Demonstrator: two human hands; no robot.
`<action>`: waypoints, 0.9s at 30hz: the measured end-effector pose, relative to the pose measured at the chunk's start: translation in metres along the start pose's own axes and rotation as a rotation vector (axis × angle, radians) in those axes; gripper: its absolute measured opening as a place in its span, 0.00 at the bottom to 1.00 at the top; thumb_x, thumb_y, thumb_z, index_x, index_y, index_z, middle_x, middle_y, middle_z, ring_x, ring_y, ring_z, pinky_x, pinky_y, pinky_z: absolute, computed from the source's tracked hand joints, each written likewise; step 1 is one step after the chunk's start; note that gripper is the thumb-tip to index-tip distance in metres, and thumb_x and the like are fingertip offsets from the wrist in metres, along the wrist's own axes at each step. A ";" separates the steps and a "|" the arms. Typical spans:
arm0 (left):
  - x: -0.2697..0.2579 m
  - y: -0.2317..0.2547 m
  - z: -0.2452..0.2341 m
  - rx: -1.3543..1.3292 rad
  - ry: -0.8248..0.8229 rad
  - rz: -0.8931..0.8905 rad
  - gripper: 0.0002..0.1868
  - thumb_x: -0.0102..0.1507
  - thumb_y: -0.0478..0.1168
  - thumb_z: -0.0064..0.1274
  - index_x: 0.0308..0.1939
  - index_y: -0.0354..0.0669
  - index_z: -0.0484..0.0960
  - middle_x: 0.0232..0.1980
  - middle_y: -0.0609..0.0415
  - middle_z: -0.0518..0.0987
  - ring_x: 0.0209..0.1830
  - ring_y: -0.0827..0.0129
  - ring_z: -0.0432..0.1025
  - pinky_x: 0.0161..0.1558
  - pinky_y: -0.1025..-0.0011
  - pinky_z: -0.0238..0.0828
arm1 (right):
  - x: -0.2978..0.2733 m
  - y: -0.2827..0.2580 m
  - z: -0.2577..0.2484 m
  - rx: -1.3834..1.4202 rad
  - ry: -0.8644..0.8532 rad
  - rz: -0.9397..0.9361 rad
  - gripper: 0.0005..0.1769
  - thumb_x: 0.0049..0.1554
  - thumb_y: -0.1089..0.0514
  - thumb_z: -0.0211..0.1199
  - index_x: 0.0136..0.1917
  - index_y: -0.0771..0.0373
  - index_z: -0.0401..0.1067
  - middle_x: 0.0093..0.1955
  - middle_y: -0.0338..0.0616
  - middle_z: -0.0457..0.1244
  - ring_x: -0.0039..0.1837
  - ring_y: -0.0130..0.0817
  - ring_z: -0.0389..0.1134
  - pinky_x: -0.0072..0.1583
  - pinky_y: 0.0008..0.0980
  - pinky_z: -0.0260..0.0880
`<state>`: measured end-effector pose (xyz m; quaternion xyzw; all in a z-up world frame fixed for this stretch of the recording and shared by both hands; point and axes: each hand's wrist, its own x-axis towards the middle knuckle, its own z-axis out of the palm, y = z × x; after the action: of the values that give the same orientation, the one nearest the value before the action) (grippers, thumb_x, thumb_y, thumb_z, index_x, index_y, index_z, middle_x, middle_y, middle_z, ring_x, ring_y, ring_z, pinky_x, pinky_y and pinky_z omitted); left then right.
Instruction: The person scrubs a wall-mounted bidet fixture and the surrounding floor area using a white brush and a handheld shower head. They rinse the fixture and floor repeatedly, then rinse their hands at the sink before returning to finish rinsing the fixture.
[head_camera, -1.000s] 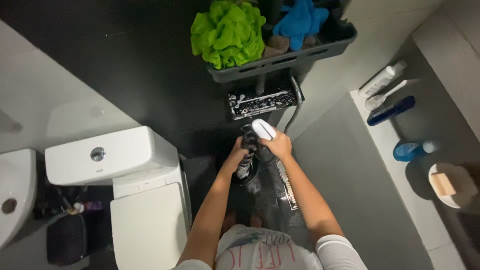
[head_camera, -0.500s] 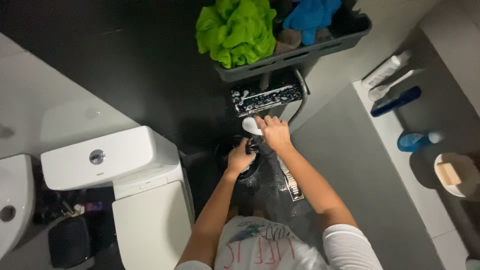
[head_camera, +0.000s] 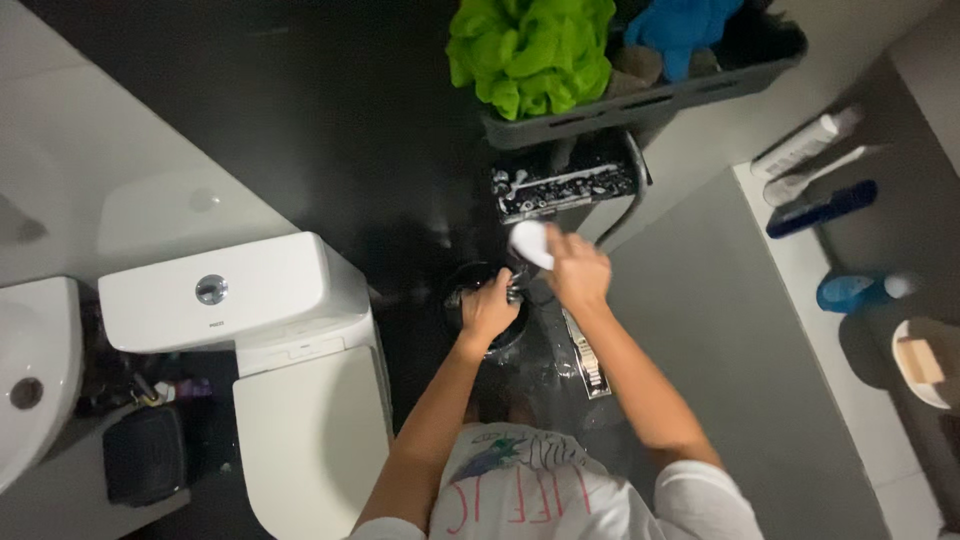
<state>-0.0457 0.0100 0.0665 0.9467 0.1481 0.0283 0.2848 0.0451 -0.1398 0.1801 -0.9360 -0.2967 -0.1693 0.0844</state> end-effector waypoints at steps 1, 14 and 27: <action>0.002 -0.001 -0.003 -0.008 0.000 -0.005 0.20 0.60 0.49 0.54 0.55 0.54 0.72 0.46 0.50 0.84 0.47 0.49 0.78 0.51 0.45 0.68 | -0.002 0.001 -0.002 0.040 -0.022 0.091 0.48 0.35 0.53 0.77 0.70 0.50 0.70 0.47 0.42 0.65 0.48 0.44 0.69 0.45 0.46 0.68; -0.001 0.001 0.011 -0.104 -0.047 -0.015 0.27 0.56 0.47 0.56 0.59 0.52 0.69 0.51 0.51 0.84 0.50 0.47 0.77 0.52 0.44 0.67 | -0.006 0.026 0.009 -0.097 -0.069 -0.040 0.42 0.42 0.53 0.75 0.71 0.44 0.70 0.46 0.35 0.65 0.49 0.36 0.69 0.45 0.42 0.67; -0.001 -0.001 0.023 -0.098 0.099 0.117 0.28 0.55 0.46 0.57 0.58 0.50 0.70 0.49 0.51 0.84 0.48 0.49 0.78 0.47 0.44 0.68 | 0.029 0.004 0.034 -0.139 -0.013 -0.452 0.24 0.56 0.55 0.58 0.67 0.45 0.71 0.47 0.31 0.65 0.49 0.32 0.67 0.47 0.39 0.63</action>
<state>-0.0437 -0.0014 0.0463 0.9361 0.1049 0.0991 0.3209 0.0783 -0.1188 0.1588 -0.8506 -0.4868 -0.1976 -0.0221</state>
